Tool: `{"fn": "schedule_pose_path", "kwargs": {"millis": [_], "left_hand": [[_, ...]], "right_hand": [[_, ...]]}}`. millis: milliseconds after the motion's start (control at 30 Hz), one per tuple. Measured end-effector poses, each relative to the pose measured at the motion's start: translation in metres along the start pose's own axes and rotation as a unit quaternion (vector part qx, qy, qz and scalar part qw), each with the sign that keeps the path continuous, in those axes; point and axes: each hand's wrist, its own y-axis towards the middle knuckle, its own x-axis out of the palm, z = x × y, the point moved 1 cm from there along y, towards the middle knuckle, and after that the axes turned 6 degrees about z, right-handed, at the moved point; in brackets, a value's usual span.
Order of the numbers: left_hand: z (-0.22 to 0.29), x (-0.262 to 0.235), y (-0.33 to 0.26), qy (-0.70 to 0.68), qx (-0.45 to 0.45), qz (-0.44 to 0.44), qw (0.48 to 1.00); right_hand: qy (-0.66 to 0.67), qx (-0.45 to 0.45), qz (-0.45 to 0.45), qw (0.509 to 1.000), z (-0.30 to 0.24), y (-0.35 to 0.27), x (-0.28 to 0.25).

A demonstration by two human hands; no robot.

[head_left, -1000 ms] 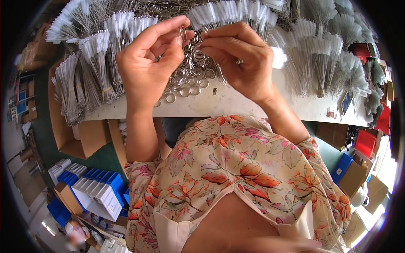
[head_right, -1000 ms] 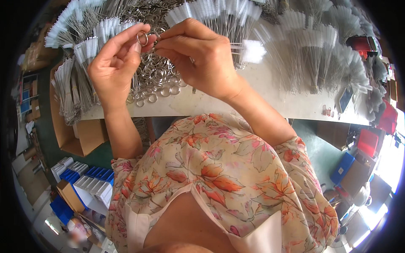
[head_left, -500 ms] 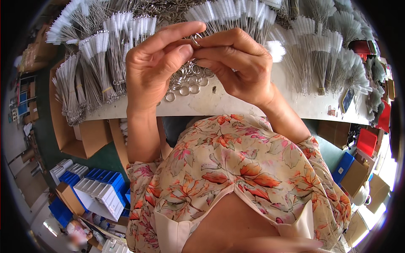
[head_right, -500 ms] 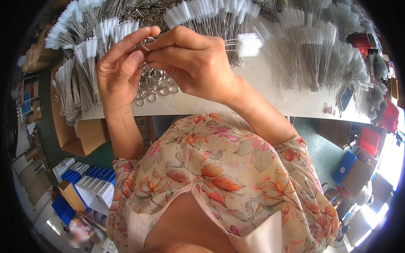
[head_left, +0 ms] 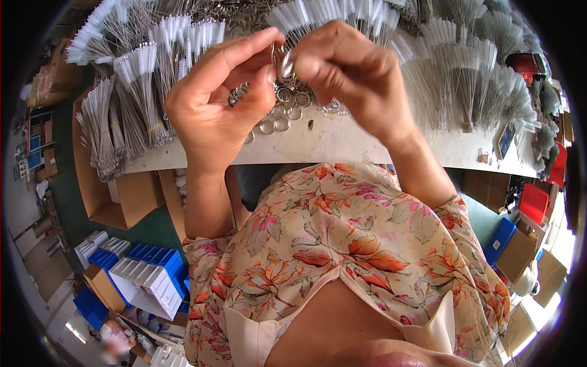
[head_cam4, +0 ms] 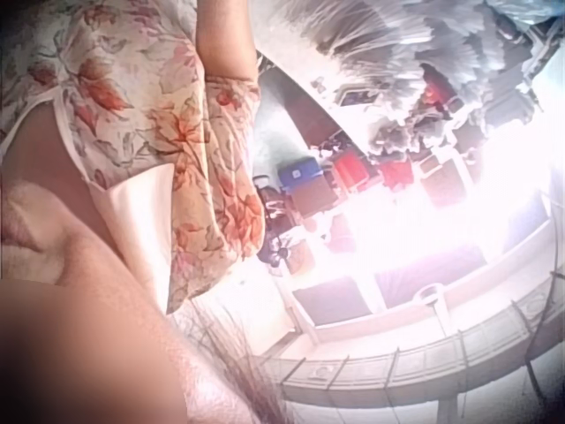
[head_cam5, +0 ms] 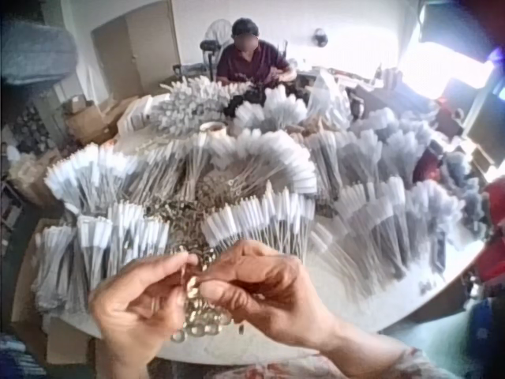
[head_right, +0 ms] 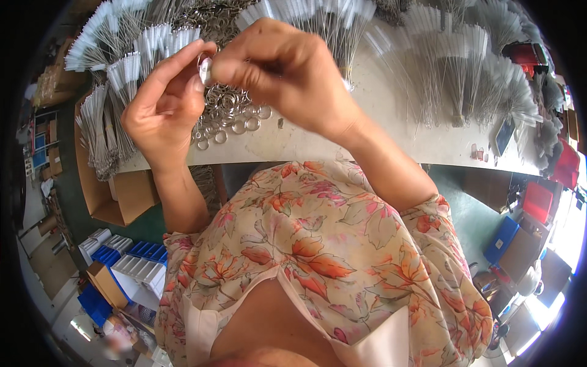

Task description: Assembling small brush heads onto metal rings at a factory workstation.

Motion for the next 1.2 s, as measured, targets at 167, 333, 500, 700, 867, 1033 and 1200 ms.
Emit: {"fn": "schedule_pose_path", "kwargs": {"millis": [167, 333, 500, 700, 867, 1033, 1200], "left_hand": [[-0.002, 0.003, 0.0, 0.058, 0.083, 0.016, 0.995], [-0.008, -0.005, 0.001, 0.049, 0.029, 0.01, 0.998], [0.001, -0.015, 0.007, -0.003, -0.058, -0.077, 0.995], [-0.017, -0.023, 0.013, -0.017, -0.218, -0.121, 0.968], [-0.099, -0.078, 0.02, 0.6, -0.187, -0.116, 0.769], [-0.095, -0.087, 0.014, 0.582, -0.189, -0.071, 0.788], [-0.09, -0.081, 0.011, 0.564, -0.167, -0.01, 0.809]], "right_hand": [[0.223, 0.315, -0.003, 0.922, -0.003, 0.005, 0.003], [0.163, 0.332, -0.053, 0.928, 0.003, 0.014, -0.001], [0.074, 0.28, -0.165, 0.943, 0.003, 0.022, -0.009], [-0.093, 0.094, -0.106, 0.985, 0.02, -0.024, 0.001], [-0.246, -0.08, -0.224, 0.94, 0.056, -0.106, 0.019], [-0.244, -0.083, -0.099, 0.961, 0.05, -0.061, 0.003], [-0.384, 0.077, -0.014, 0.92, 0.081, 0.015, -0.025]]}}
